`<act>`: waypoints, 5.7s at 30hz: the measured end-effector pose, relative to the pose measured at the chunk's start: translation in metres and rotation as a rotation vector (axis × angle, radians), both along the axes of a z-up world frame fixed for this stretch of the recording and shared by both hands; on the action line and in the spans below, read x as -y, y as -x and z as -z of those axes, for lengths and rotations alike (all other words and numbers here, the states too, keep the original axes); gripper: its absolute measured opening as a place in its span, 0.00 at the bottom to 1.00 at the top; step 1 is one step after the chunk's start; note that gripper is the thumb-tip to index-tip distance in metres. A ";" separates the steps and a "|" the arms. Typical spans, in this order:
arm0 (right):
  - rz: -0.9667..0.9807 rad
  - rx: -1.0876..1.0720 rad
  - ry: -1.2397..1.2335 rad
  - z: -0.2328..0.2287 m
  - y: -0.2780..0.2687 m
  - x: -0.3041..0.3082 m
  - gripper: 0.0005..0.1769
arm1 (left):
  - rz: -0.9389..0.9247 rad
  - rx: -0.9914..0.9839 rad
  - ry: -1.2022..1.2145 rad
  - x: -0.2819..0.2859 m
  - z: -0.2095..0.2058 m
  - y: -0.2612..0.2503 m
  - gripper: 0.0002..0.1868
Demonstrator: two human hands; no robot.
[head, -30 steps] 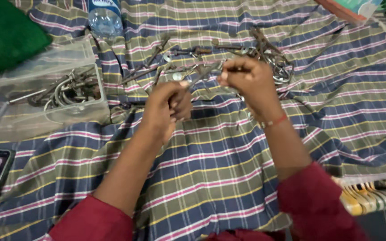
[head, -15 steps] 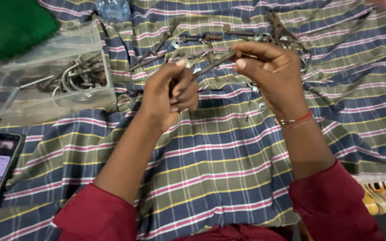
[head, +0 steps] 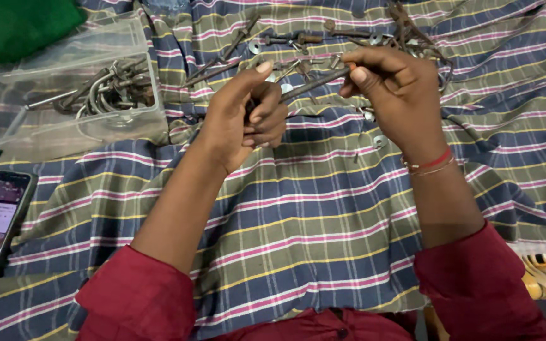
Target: The person assembles metal hardware components by hand on a striped fabric surface. They pick up bolts, nuts, and washers, screw them together, and place the finished assemblies into a clear plastic container.
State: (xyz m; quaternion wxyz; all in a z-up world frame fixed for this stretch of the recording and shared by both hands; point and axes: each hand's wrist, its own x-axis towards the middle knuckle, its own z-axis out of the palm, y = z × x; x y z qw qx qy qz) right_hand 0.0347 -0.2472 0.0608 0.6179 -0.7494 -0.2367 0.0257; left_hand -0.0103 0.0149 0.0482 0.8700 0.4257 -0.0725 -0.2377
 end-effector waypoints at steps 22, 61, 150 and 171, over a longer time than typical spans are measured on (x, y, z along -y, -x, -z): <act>-0.055 0.067 0.032 -0.012 0.006 0.004 0.19 | 0.055 0.021 0.051 0.000 0.003 -0.001 0.35; -0.066 -0.640 -1.017 0.022 0.028 -0.038 0.19 | -0.041 0.020 0.377 0.044 0.026 0.018 0.33; 0.018 -0.711 -0.918 0.023 0.054 -0.021 0.17 | 0.032 0.123 0.243 0.038 0.030 0.019 0.36; 0.052 -0.657 -0.936 0.030 0.059 -0.020 0.17 | 0.036 0.139 0.234 0.037 0.024 0.022 0.35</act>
